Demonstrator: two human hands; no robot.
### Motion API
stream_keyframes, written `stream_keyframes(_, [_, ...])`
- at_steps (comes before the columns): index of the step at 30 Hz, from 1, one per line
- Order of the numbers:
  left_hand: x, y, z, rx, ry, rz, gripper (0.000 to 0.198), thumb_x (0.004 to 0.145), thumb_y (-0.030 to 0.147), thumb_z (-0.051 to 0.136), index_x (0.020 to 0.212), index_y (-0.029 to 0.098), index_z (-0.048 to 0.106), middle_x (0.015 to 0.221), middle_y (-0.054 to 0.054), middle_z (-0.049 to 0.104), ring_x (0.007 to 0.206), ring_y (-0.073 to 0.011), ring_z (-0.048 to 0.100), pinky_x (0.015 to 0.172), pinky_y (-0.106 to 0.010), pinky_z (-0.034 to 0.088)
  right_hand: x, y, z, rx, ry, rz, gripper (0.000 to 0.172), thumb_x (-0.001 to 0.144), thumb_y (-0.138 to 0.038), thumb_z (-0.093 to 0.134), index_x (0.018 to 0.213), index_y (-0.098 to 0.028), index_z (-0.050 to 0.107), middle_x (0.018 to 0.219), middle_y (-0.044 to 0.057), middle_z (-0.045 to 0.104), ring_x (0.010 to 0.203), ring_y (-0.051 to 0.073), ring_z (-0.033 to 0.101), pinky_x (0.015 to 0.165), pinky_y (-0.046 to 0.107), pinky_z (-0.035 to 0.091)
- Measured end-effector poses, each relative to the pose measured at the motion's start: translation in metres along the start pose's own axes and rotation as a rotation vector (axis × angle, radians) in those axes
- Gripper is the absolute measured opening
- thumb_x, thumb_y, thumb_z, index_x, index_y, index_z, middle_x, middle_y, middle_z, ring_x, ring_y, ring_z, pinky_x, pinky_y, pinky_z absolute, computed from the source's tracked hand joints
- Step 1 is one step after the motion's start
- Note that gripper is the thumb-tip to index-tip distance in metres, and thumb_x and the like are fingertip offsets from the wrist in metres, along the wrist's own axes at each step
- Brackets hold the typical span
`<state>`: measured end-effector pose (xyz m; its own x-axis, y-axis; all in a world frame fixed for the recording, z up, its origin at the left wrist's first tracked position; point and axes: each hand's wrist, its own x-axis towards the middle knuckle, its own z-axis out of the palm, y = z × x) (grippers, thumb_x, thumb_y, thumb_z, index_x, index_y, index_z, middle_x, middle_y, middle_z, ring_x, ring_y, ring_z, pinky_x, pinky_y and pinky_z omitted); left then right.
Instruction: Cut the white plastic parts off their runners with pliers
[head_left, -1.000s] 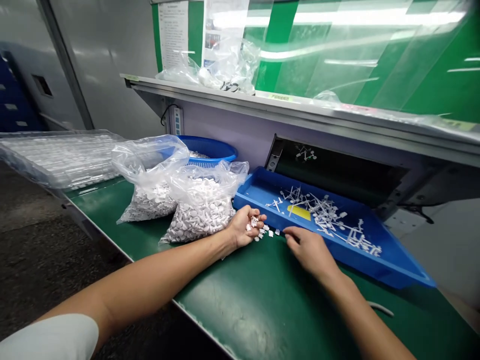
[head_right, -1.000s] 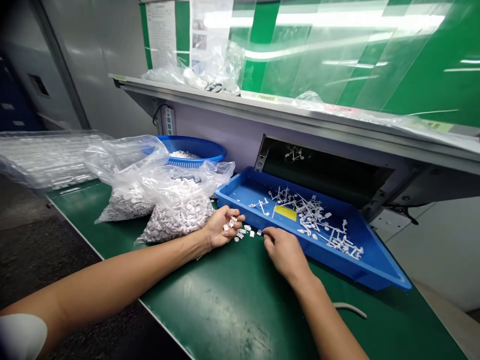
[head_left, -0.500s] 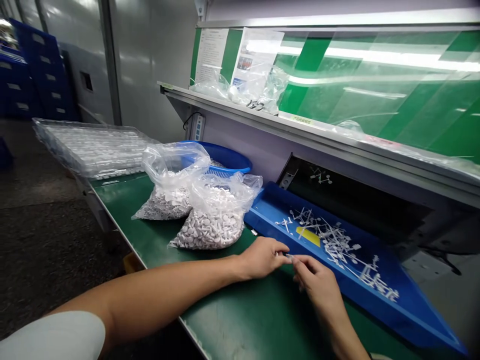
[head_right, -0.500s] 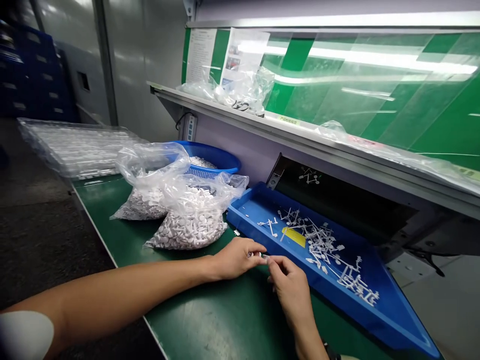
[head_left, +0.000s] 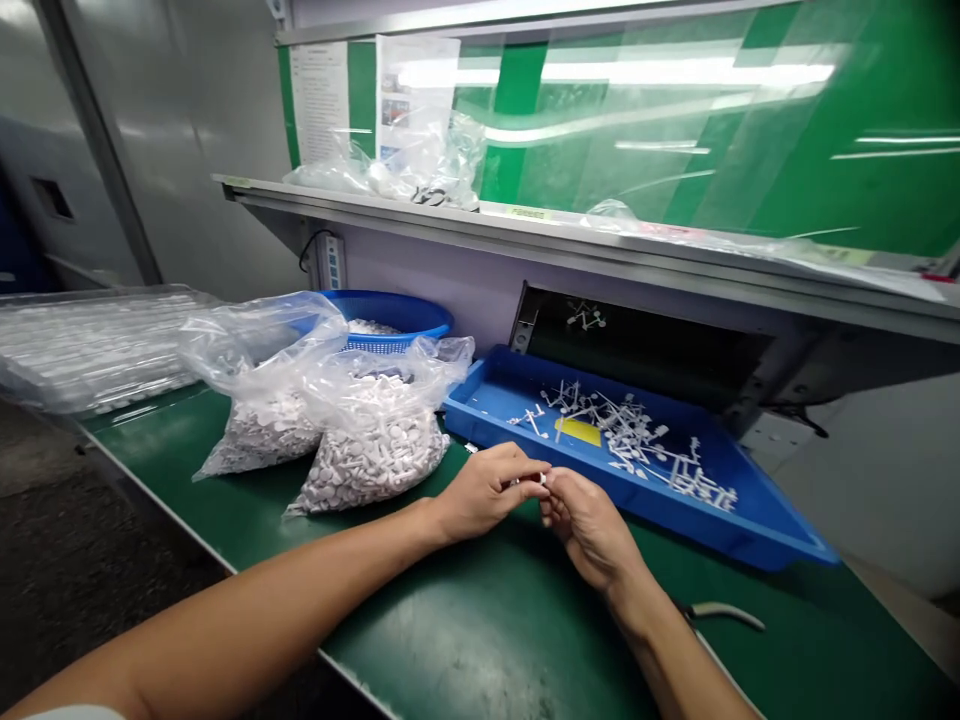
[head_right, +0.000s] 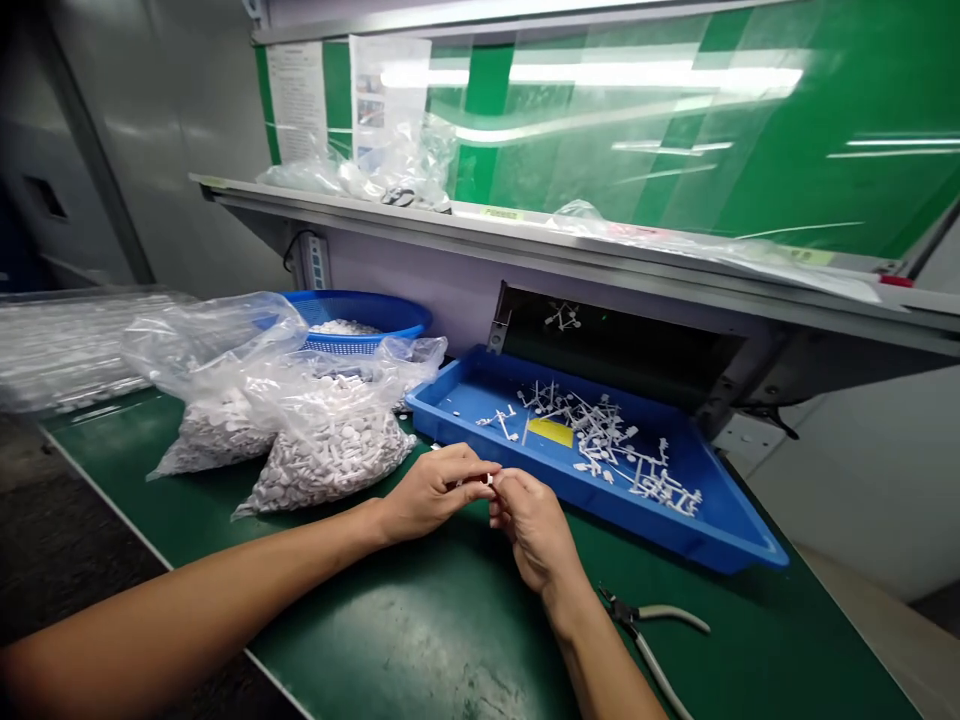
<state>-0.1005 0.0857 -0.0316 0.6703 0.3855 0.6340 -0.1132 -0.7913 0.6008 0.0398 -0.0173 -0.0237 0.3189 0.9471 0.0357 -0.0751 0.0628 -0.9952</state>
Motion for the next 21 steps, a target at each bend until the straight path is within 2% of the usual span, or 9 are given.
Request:
stream_keyframes(5, [-0.001,-0.002,-0.005,0.089,-0.031,0.075,0.033,0.096,0.033,0.05,0.122,0.02,0.065,0.102,-0.009,0.064,0.093,-0.0163,0.061,0.086,-0.026,0.049,-0.001,0.0,0.004,0.03,0.041,-0.05,0.022,0.076,-0.039,0.068,0.076,-0.017,0.063,0.068,-0.001,0.055,0.06,0.011,0.048,0.055,0.023,0.041])
stream_keyframes(10, [-0.002,-0.005,-0.008,0.135,-0.043,0.062,0.034,0.096,0.033,0.048,0.124,0.022,0.064,0.105,-0.009,0.064,0.094,-0.0173,0.062,0.087,-0.027,0.05,-0.002,-0.001,0.005,-0.023,0.028,-0.091,0.026,0.077,-0.042,0.067,0.08,-0.017,0.066,0.075,0.002,0.061,0.065,0.013,0.053,0.058,0.025,0.045])
stream_keyframes(16, [-0.001,-0.001,-0.007,0.072,-0.01,0.014,0.029,0.094,0.037,0.052,0.111,0.022,0.071,0.099,-0.008,0.068,0.091,-0.0183,0.063,0.087,-0.028,0.05,-0.002,-0.004,-0.001,-0.234,0.047,-0.215,0.023,0.078,-0.04,0.068,0.077,-0.018,0.068,0.063,0.0,0.061,0.058,0.014,0.054,0.058,0.026,0.045])
stream_keyframes(18, [-0.001,0.002,-0.007,0.042,0.006,-0.019,0.028,0.094,0.037,0.053,0.107,0.022,0.073,0.095,-0.008,0.069,0.088,-0.018,0.063,0.085,-0.027,0.049,-0.003,-0.007,-0.003,-0.276,0.061,-0.237,0.024,0.079,-0.042,0.067,0.082,-0.018,0.069,0.066,0.001,0.064,0.06,0.016,0.058,0.059,0.027,0.047])
stream_keyframes(21, [0.001,0.007,-0.008,-0.004,0.015,-0.071,0.028,0.094,0.037,0.053,0.104,0.021,0.073,0.092,-0.006,0.068,0.083,-0.0161,0.062,0.082,-0.024,0.047,-0.005,-0.011,-0.004,-0.277,0.065,-0.258,0.031,0.08,-0.043,0.068,0.1,-0.02,0.066,0.075,0.001,0.066,0.067,0.018,0.063,0.06,0.028,0.05])
